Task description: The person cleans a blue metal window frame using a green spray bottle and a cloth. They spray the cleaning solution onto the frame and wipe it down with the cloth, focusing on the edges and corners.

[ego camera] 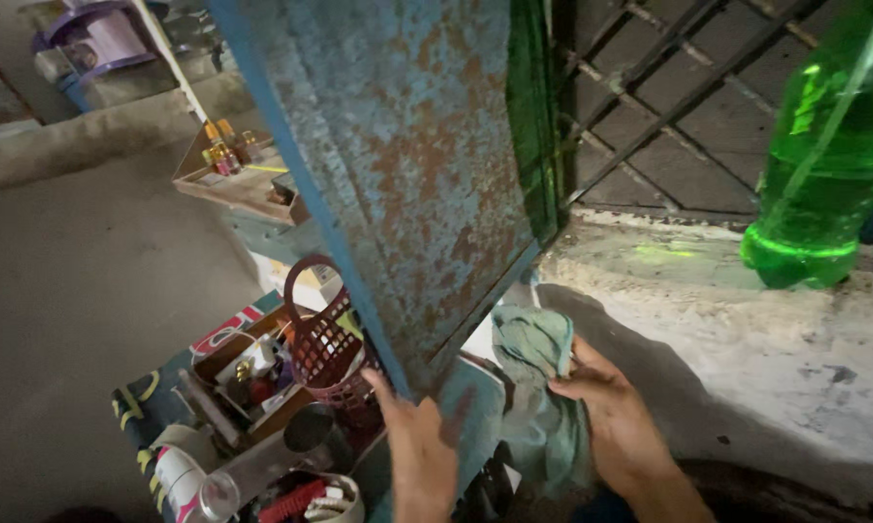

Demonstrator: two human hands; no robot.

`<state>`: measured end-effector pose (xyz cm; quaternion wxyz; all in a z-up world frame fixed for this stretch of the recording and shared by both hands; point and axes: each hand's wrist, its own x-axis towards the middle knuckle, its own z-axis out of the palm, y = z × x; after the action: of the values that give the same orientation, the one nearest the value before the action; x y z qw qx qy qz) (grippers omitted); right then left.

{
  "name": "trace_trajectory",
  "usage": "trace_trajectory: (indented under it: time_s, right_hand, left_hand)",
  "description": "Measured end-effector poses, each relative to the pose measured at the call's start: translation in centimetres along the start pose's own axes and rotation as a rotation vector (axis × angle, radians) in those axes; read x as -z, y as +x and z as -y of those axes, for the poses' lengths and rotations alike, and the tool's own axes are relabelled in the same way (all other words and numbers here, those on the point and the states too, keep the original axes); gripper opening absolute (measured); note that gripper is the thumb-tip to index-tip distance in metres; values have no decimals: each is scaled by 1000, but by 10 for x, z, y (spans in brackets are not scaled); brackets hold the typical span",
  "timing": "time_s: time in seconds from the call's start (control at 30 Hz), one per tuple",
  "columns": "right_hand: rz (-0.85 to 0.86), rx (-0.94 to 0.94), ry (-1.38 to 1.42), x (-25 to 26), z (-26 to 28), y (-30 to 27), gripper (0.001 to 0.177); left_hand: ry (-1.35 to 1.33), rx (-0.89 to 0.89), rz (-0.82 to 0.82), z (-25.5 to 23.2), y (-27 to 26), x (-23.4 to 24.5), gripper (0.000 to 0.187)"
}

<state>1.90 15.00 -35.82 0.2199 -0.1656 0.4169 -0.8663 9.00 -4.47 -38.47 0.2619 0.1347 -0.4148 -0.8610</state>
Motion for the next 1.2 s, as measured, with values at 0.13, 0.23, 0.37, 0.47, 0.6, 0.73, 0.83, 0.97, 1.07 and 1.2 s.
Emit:
trace_trajectory:
  time_s: [0.13, 0.23, 0.37, 0.47, 0.6, 0.73, 0.83, 0.97, 1.07, 1.2]
  right_hand:
    - [-17, 73, 1, -3, 15, -16, 70]
    - [91, 126, 12, 1, 27, -21, 65]
    - [-67, 120, -150, 11, 37, -24, 57]
    - [35, 338, -420, 19, 48, -27, 53]
    - [-123, 462, -878, 17, 79, -24, 51]
    - [-463, 796, -1370, 9, 135, -35, 50]
    - [-728, 978, -1475, 12, 167, -37, 58]
    - [-975, 1346, -1759, 33, 216, -11, 85]
    - [-914, 1369, -1706, 41, 249, 7, 97]
    - [-731, 1440, -1563, 37, 285, 34, 103]
  left_hand:
    - [-128, 354, 155, 40, -11, -34, 85]
    - [52, 372, 69, 44, -14, -69, 77]
    - [162, 215, 195, 22, -26, -109, 51]
    - [306, -58, 172, 28, -28, -127, 34]
    - [269, -201, 191, 31, -23, -142, 28]
    - [157, -215, 260, 0, -33, -176, 25]
    - [170, -220, 315, -33, -39, -209, 24]
    - [234, -243, 349, -60, -34, -240, 25]
    - [289, -360, 366, -68, -22, -251, 27]
    - [328, -361, 295, -72, -16, -257, 26]
